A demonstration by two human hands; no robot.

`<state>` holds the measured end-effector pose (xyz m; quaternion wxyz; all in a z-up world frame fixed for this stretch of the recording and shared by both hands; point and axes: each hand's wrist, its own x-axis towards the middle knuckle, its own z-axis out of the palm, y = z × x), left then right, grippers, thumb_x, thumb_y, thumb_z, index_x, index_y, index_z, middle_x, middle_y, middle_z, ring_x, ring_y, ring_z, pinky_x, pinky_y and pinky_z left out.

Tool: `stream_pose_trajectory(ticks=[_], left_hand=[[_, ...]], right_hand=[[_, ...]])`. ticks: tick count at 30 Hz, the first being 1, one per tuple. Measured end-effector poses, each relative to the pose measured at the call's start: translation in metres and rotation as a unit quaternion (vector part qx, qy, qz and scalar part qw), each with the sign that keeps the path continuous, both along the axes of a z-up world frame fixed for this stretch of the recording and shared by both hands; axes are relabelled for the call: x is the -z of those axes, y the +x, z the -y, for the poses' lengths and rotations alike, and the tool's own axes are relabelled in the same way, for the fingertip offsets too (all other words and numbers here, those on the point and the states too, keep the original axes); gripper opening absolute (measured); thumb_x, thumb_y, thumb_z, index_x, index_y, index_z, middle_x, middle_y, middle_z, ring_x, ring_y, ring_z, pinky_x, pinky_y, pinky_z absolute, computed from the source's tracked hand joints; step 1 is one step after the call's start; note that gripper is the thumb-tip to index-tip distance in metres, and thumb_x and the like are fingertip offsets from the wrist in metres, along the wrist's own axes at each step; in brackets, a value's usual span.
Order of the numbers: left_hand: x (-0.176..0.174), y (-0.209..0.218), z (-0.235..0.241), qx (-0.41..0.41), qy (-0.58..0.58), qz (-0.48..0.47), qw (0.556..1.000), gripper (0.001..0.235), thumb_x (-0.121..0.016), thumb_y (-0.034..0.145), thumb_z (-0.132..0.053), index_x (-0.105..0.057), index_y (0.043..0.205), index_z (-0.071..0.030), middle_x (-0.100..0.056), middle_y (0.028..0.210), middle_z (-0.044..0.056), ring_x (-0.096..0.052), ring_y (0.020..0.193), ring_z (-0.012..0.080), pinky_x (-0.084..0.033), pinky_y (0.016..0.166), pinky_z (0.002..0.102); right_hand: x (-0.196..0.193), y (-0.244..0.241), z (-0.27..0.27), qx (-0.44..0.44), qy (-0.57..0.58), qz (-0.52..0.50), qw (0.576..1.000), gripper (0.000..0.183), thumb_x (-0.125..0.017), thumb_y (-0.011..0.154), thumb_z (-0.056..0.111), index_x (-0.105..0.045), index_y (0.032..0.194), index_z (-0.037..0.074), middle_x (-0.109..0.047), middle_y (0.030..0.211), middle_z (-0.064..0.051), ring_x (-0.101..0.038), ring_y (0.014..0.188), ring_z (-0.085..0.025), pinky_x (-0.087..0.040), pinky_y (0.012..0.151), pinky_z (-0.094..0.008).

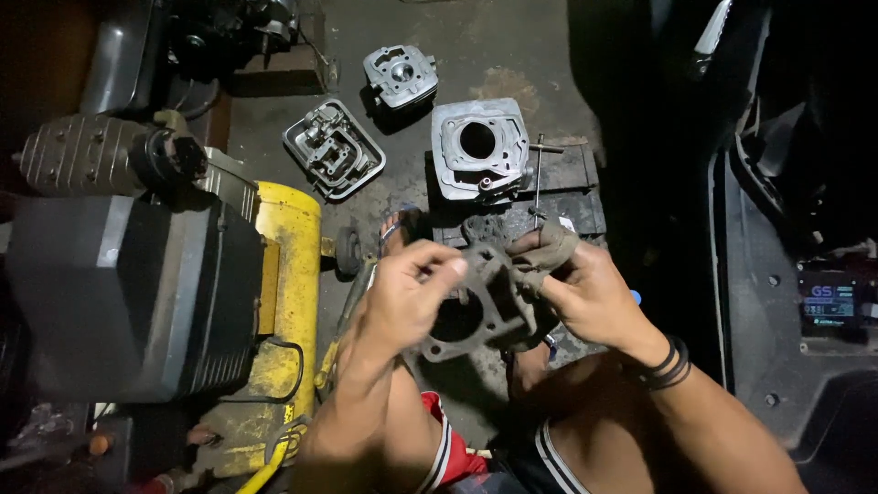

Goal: Cleaning a motorcycle engine gasket using a cloth and a small scraper to remove residue.

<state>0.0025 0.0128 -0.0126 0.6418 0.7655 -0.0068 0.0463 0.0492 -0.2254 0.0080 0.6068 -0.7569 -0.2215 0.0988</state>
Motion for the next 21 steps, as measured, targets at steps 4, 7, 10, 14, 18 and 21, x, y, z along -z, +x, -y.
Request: stream_pose_trajectory(ticks=[4,7,10,14,18,21], left_hand=[[-0.003,0.004,-0.020,-0.110,-0.086,0.023,0.990,0.022,-0.069,0.095,-0.031,-0.076,0.094,-0.009,-0.061,0.063,-0.001,-0.052,0.054,0.0051,-0.045,0.052,0.022],[-0.014,0.009,-0.026,-0.257,-0.233,0.017,0.938,0.015,-0.066,0.097,-0.018,-0.068,0.104,-0.005,-0.059,0.065,0.002,-0.045,0.037,0.0021,-0.039,0.036,0.016],[-0.018,0.009,-0.023,-0.291,-0.300,0.037,0.908,0.012,-0.064,0.098,-0.013,-0.066,0.102,-0.002,-0.048,0.060,-0.002,-0.044,0.034,0.0031,-0.040,0.036,0.016],[-0.014,0.010,-0.024,-0.303,-0.349,0.054,0.885,0.008,-0.063,0.100,-0.012,-0.063,0.101,-0.004,-0.052,0.059,0.002,-0.046,0.035,0.0037,-0.041,0.037,0.016],[-0.003,0.013,-0.024,-0.356,-0.399,0.096,0.840,0.009,-0.064,0.100,-0.014,-0.063,0.099,-0.005,-0.059,0.070,0.010,-0.048,0.036,0.0077,-0.045,0.037,0.020],[-0.006,0.003,-0.024,-0.314,-0.387,0.147,0.854,0.011,-0.058,0.103,-0.016,-0.058,0.101,-0.005,-0.055,0.072,-0.001,-0.045,0.052,0.0056,-0.041,0.050,0.019]], right_hand=[[-0.016,-0.007,-0.003,-0.021,-0.033,0.007,0.999,0.023,-0.078,0.085,0.005,-0.071,0.106,-0.003,-0.079,0.096,-0.022,-0.076,0.087,-0.032,-0.059,0.082,-0.052],[-0.021,-0.007,-0.006,-0.021,-0.066,-0.027,0.997,0.022,-0.079,0.083,0.004,-0.074,0.104,-0.002,-0.080,0.088,-0.021,-0.078,0.080,-0.032,-0.061,0.077,-0.050],[-0.018,-0.005,0.001,-0.018,-0.060,-0.045,0.997,0.018,-0.077,0.084,0.004,-0.074,0.101,-0.002,-0.080,0.086,-0.021,-0.077,0.077,-0.031,-0.061,0.078,-0.050],[-0.016,-0.012,0.009,-0.029,-0.023,-0.099,0.994,0.009,-0.075,0.086,0.004,-0.077,0.094,-0.001,-0.081,0.083,-0.019,-0.075,0.075,-0.027,-0.063,0.075,-0.049],[-0.058,-0.011,-0.004,-0.073,0.002,-0.026,0.997,0.010,-0.075,0.084,0.009,-0.083,0.080,0.006,-0.079,0.081,-0.016,-0.075,0.072,-0.025,-0.060,0.071,-0.040],[-0.092,-0.003,-0.003,-0.053,-0.003,0.080,0.995,0.017,-0.069,0.082,0.008,-0.078,0.095,0.004,-0.078,0.098,-0.009,-0.067,0.081,-0.015,-0.053,0.074,-0.027]])
